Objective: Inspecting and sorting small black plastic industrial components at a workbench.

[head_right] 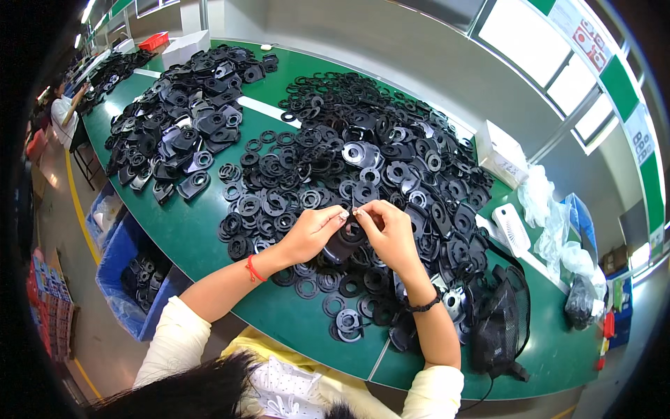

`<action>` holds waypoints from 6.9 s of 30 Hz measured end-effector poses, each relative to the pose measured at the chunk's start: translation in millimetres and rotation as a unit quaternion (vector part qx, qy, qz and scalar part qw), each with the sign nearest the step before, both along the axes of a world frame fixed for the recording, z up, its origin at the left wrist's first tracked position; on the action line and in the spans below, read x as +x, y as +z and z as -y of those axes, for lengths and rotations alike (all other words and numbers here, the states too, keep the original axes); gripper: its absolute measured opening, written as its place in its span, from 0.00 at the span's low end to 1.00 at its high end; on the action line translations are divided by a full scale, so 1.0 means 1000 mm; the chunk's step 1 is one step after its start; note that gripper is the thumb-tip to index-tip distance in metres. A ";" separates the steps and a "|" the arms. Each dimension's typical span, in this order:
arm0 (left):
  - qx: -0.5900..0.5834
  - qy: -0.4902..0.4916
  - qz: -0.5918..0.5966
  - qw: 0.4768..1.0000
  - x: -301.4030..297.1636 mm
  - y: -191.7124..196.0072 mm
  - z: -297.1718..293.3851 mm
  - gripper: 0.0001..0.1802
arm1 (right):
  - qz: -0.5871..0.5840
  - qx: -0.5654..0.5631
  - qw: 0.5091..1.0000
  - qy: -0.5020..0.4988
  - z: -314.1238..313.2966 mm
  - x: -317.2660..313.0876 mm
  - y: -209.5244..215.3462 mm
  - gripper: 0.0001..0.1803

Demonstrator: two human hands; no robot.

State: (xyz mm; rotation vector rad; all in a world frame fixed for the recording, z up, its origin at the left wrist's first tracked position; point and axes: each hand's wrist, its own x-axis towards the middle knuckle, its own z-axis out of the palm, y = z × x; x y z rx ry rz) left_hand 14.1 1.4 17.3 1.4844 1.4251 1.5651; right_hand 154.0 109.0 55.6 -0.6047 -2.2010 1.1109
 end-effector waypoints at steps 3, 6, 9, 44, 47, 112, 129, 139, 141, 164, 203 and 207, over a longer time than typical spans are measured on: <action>-0.048 -0.002 -0.030 0.998 -0.003 -0.002 0.000 0.14 | 0.044 0.058 0.997 0.002 0.003 0.001 0.007 0.07; -0.048 0.004 -0.043 0.998 -0.003 -0.003 -0.001 0.13 | 0.074 0.092 0.993 -0.008 0.004 0.000 0.008 0.07; -0.025 0.015 -0.002 1.000 -0.003 -0.003 -0.003 0.12 | 0.029 0.070 0.997 -0.004 0.000 0.001 0.001 0.07; 0.001 0.055 0.046 0.997 -0.002 0.001 0.000 0.17 | 0.036 -0.044 0.998 0.014 0.012 -0.002 -0.003 0.16; 0.020 0.055 0.020 0.998 -0.003 0.010 0.004 0.19 | 0.018 -0.177 0.983 0.051 0.009 -0.001 0.001 0.14; 0.025 0.043 0.049 0.998 -0.020 0.005 -0.005 0.10 | 0.021 0.063 0.997 -0.031 0.020 -0.008 0.000 0.08; 0.065 0.050 -0.065 0.995 -0.018 0.003 -0.002 0.12 | 0.049 0.176 0.980 0.074 0.010 0.002 0.015 0.06; -0.027 -0.026 -0.035 0.999 -0.013 0.015 0.004 0.11 | 0.026 0.330 0.943 0.026 0.013 0.000 0.003 0.09; -0.037 -0.029 -0.057 0.997 -0.013 0.013 0.004 0.12 | 0.018 0.307 0.951 0.019 0.014 0.001 0.004 0.08; 0.003 -0.151 0.345 0.927 -0.021 0.001 -0.005 0.09 | 0.048 0.019 0.998 0.048 0.014 0.002 0.011 0.07; 0.069 0.331 0.188 0.922 -0.145 0.002 0.006 0.12 | -0.027 -0.079 0.996 -0.016 0.001 0.001 -0.011 0.07; 0.141 0.324 0.291 0.889 -0.219 -0.026 0.029 0.22 | -0.008 -0.099 0.995 -0.008 -0.002 -0.009 -0.011 0.09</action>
